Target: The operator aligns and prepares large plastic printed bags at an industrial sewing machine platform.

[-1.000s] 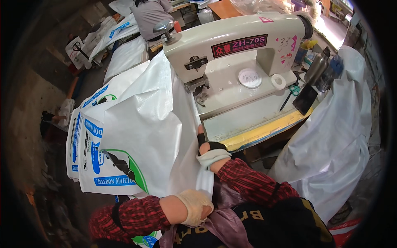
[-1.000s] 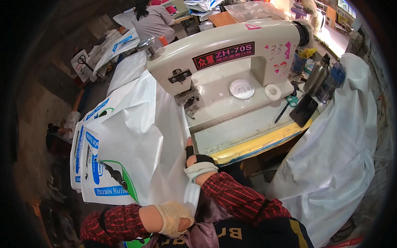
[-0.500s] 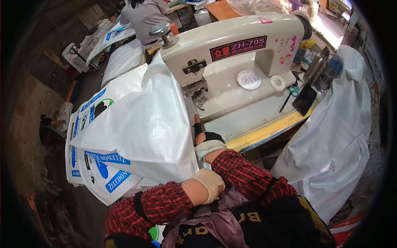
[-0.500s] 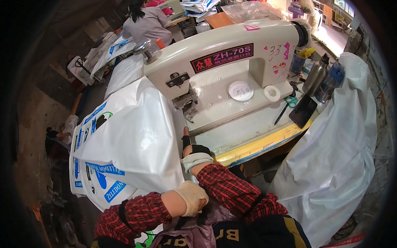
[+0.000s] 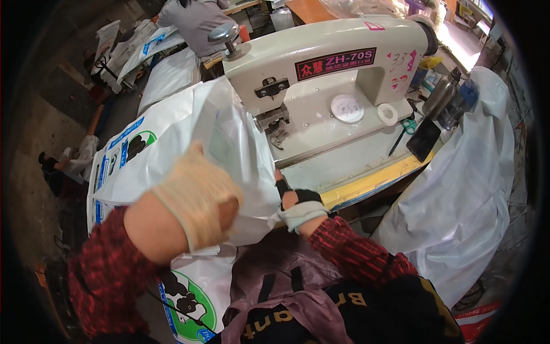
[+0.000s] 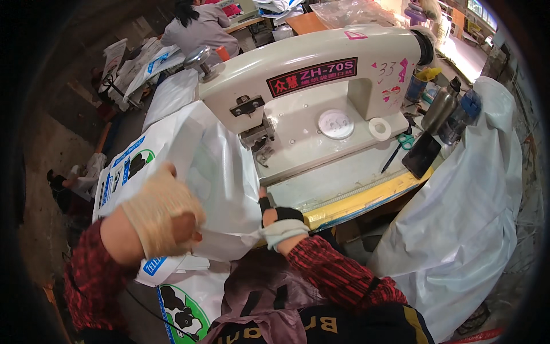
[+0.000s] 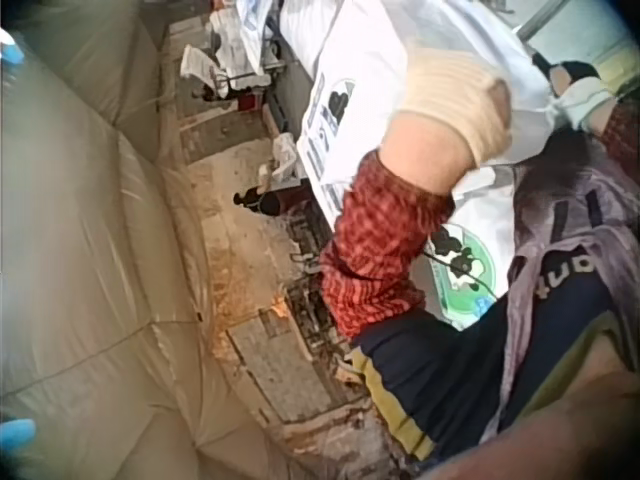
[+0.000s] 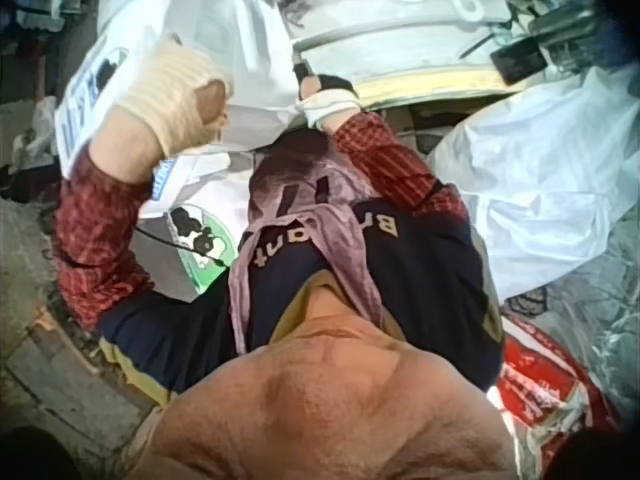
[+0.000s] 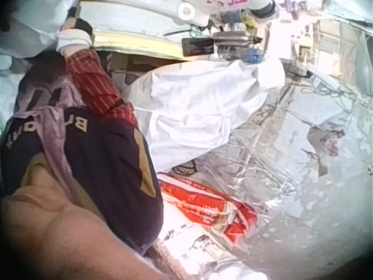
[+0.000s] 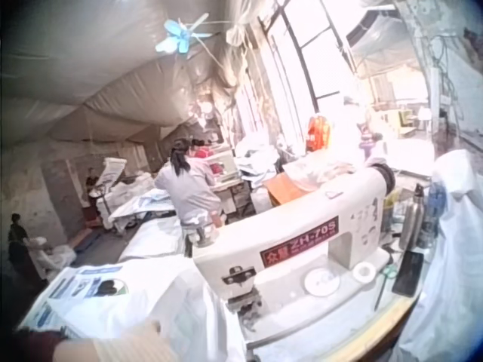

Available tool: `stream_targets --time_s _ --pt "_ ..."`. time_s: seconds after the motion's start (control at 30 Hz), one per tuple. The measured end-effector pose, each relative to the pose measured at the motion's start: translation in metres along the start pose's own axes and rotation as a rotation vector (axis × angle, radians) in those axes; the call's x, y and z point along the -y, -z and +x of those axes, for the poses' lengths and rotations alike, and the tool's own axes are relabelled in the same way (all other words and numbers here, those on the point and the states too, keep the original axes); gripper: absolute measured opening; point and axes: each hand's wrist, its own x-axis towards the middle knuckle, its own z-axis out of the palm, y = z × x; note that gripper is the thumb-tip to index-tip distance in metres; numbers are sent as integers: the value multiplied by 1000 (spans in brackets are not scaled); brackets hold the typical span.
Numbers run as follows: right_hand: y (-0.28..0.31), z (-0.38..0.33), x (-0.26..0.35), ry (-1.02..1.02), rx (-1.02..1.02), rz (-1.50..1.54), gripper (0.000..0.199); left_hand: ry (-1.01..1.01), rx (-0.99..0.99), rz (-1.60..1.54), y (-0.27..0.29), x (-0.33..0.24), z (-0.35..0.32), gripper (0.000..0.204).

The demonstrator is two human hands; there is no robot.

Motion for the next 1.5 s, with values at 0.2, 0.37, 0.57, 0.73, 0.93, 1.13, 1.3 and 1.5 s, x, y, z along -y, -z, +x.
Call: stream_targets --time_s 0.2,0.37,0.57,0.73,0.93,1.13,1.3,1.5 --pt "21 46 33 3 -24 241 57 -372 162 -609 -99 -97 12 18" --pt "-3 19 3 185 -305 450 54 -277 -109 -805 -147 -133 38 16" --pt "7 1 10 -94 -99 626 51 -297 11 -693 -130 -130 38 13" --pt "19 25 12 -62 -116 251 54 -213 62 -623 -118 -113 56 11" --pt "26 78 -5 -74 -174 254 46 80 -59 -398 -105 -48 112 8" --pt "20 73 -20 -163 -78 594 33 230 -85 -232 -128 37 156 15" --pt "26 58 11 -124 -31 849 14 495 -301 -182 -150 115 109 13" --pt "50 38 21 3 72 859 11 293 -874 -319 -114 93 -45 16"
